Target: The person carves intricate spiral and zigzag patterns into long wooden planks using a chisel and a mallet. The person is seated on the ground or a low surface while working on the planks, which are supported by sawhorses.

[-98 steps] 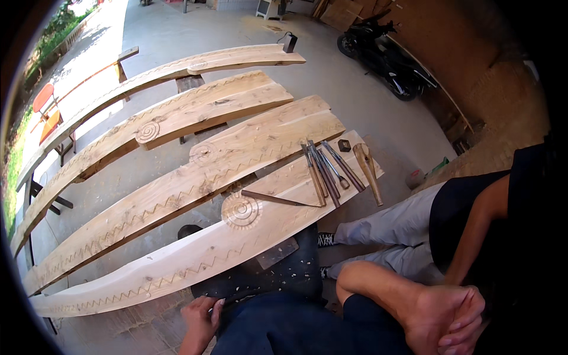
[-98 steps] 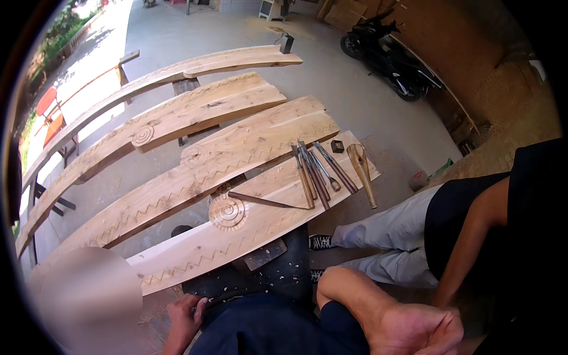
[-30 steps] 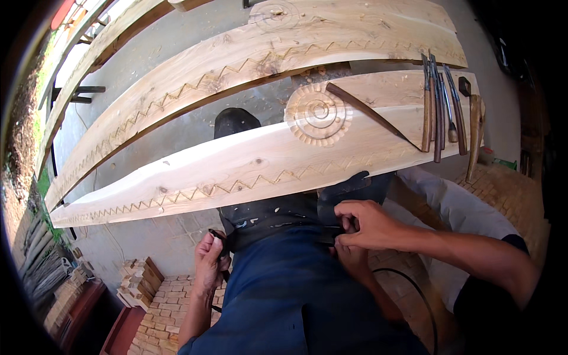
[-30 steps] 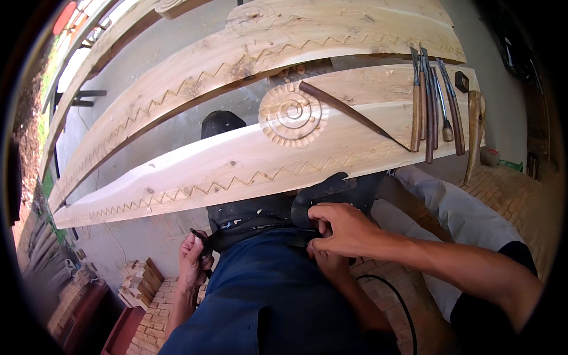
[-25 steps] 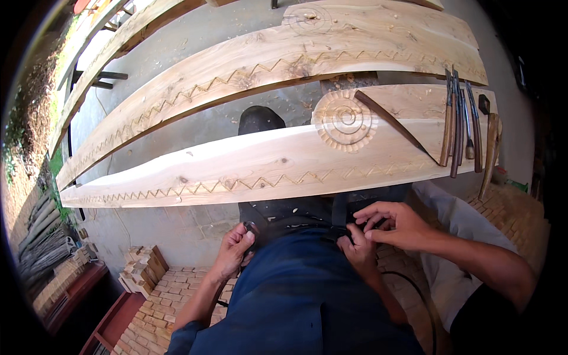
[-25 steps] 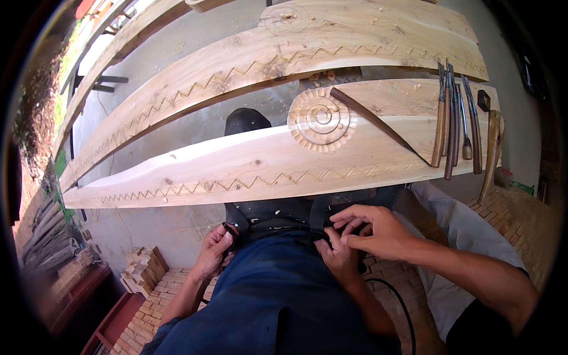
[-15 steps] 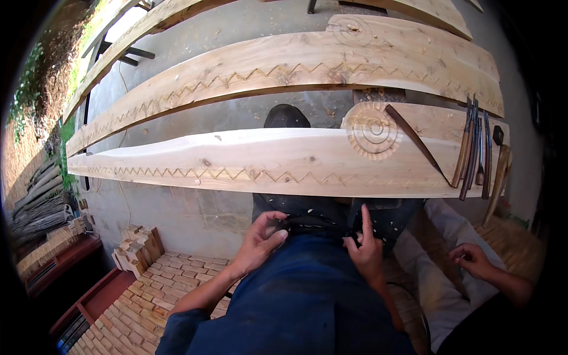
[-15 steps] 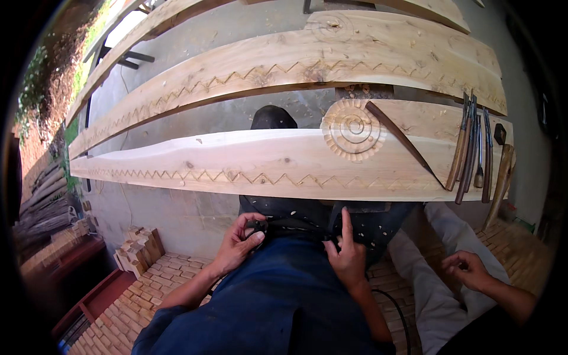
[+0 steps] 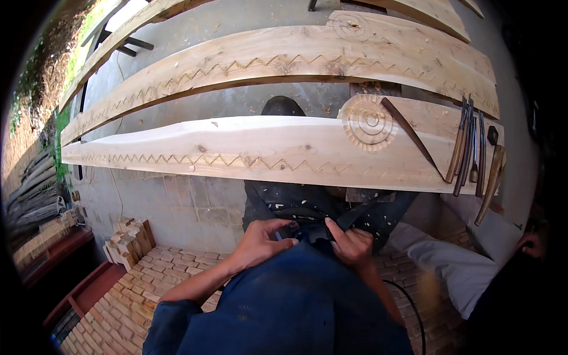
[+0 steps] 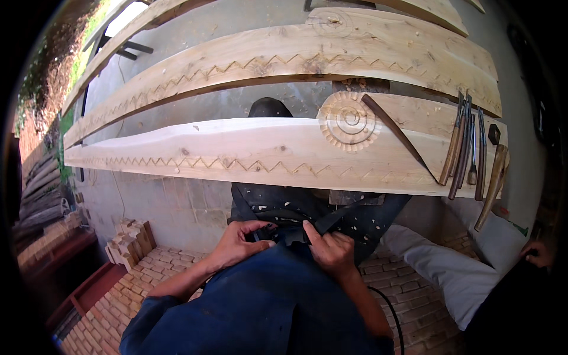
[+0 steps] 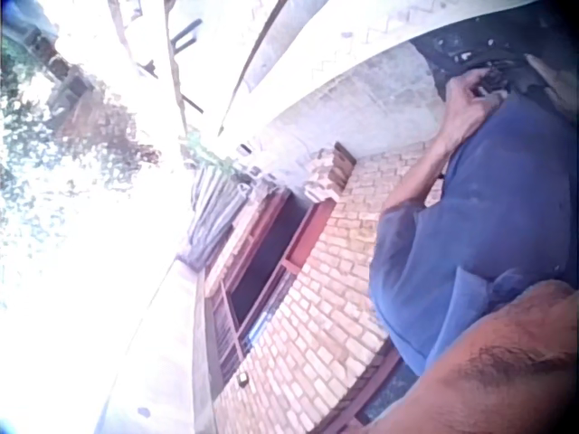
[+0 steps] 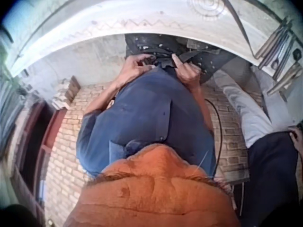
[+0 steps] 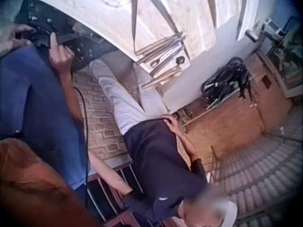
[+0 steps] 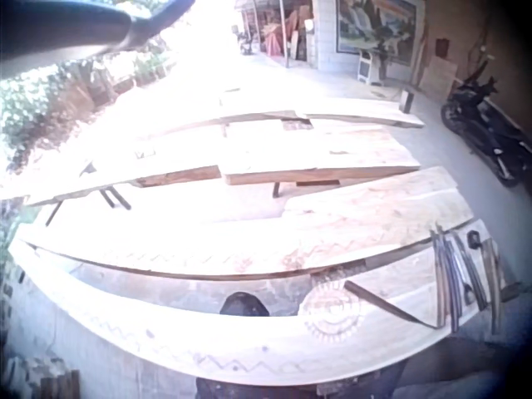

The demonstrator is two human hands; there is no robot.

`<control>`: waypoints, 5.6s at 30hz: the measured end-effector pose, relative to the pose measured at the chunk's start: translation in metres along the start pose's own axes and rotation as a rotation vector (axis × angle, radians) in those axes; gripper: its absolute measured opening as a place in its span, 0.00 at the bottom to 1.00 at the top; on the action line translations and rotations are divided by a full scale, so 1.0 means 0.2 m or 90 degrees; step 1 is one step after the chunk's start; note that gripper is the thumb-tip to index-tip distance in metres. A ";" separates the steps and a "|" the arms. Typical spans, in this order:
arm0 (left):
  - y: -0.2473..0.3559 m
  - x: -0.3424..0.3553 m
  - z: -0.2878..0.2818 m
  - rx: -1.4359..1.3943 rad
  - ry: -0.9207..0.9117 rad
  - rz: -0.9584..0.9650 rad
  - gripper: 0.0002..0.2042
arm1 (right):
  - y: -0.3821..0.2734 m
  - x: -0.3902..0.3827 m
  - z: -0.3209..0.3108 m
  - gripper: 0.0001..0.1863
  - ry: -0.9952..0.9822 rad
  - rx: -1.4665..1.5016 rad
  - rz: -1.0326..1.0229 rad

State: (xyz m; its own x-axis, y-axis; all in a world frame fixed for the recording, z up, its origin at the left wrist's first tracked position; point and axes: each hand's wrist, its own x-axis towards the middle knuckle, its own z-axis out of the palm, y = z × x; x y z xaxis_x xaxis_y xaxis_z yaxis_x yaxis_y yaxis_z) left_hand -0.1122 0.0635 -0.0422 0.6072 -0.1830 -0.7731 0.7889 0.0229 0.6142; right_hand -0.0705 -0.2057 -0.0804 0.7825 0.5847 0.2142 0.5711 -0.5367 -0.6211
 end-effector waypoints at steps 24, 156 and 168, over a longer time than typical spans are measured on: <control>0.08 0.14 0.07 0.192 -0.100 -0.022 0.15 | 0.06 -0.04 0.06 0.26 0.118 -0.117 -0.040; -0.09 0.04 -0.01 0.295 -0.065 0.321 0.18 | -0.09 0.09 0.01 0.23 -0.184 -0.040 -0.112; -0.06 0.05 0.02 0.420 -0.041 0.334 0.17 | -0.10 0.11 0.00 0.22 -0.162 -0.034 -0.101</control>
State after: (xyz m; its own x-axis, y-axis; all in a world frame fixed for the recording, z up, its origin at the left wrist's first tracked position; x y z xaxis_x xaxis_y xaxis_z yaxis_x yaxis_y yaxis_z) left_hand -0.1165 0.0568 -0.0564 0.8567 -0.3650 -0.3644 0.1774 -0.4550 0.8727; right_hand -0.0649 -0.1824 -0.0626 0.5987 0.7940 0.1055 0.6990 -0.4535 -0.5529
